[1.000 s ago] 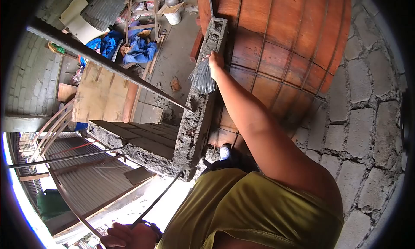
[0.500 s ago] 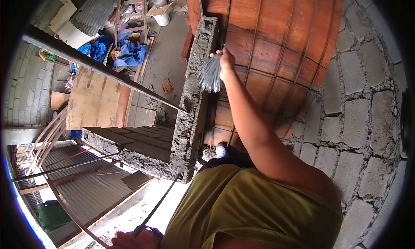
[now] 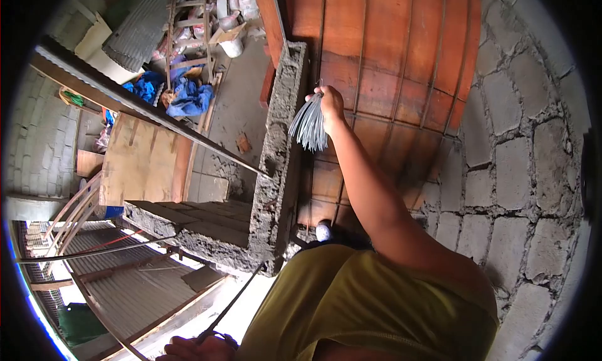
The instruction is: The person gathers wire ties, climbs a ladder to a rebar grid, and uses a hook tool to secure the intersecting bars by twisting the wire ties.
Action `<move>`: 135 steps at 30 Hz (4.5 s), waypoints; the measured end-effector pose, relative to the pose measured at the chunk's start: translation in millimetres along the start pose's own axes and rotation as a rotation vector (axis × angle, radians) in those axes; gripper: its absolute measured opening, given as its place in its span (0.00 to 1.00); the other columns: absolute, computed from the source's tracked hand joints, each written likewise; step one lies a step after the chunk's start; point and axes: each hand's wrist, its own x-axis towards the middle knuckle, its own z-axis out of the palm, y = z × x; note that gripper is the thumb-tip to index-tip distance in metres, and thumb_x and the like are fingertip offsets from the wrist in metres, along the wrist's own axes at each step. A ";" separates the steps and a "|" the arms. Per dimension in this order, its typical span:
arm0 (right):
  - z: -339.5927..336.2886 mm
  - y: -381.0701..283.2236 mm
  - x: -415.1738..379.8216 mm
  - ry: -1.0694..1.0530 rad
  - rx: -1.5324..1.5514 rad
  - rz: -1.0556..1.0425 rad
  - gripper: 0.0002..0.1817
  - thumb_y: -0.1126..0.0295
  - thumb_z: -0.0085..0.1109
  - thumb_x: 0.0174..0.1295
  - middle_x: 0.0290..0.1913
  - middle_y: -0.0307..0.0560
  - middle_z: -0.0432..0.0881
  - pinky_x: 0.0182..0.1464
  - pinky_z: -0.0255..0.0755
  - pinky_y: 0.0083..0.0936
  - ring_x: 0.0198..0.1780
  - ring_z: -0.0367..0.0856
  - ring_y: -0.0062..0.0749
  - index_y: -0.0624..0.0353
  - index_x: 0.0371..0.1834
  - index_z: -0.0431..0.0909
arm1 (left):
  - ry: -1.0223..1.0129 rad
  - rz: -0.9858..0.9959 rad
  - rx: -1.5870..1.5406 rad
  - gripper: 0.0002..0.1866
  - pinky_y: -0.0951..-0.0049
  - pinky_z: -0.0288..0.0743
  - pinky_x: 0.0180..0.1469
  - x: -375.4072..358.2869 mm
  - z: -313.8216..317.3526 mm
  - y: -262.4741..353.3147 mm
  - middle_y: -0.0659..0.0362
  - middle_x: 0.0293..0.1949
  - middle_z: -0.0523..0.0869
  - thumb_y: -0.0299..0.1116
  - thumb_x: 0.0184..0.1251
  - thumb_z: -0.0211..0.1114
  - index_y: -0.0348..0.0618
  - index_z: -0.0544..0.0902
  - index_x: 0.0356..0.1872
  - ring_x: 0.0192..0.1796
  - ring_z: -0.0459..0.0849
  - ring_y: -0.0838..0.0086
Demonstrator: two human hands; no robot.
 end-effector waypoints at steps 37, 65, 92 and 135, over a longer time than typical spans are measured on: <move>-70.1 104.5 -165.5 -0.791 -1.203 -0.698 0.17 0.55 0.55 0.68 0.46 0.55 0.83 0.49 0.76 0.40 0.48 0.82 0.52 0.54 0.51 0.76 | 1.079 0.528 0.277 0.43 0.76 0.56 0.29 13.1 75.7 -34.2 0.61 0.32 0.67 0.62 0.65 0.60 0.35 0.61 0.67 0.25 0.62 0.79; -566.5 166.0 -435.2 0.044 -0.993 0.309 0.16 0.60 0.62 0.62 0.36 0.43 0.84 0.33 0.77 0.29 0.30 0.81 0.27 0.57 0.48 0.81 | 1.498 0.470 0.458 0.11 0.72 0.59 0.16 45.0 72.9 -21.7 0.65 0.14 0.65 0.32 0.66 0.64 0.47 0.71 0.26 0.14 0.65 0.76; -642.1 212.8 -533.3 0.409 -0.613 0.967 0.16 0.58 0.57 0.67 0.42 0.41 0.83 0.36 0.77 0.33 0.32 0.80 0.25 0.56 0.50 0.80 | 1.378 0.216 0.717 0.06 0.60 0.77 0.25 -13.6 -41.5 -3.3 0.55 0.21 0.77 0.36 0.62 0.59 0.47 0.76 0.30 0.20 0.79 0.64; -783.6 527.7 -393.4 0.352 -1.360 1.250 0.26 0.60 0.55 0.62 0.58 0.60 0.78 0.60 0.70 0.56 0.60 0.76 0.56 0.61 0.62 0.72 | -0.578 -1.246 0.957 0.27 0.57 0.64 0.67 -250.6 708.7 -797.8 0.46 0.60 0.75 0.38 0.62 0.62 0.38 0.72 0.61 0.63 0.71 0.54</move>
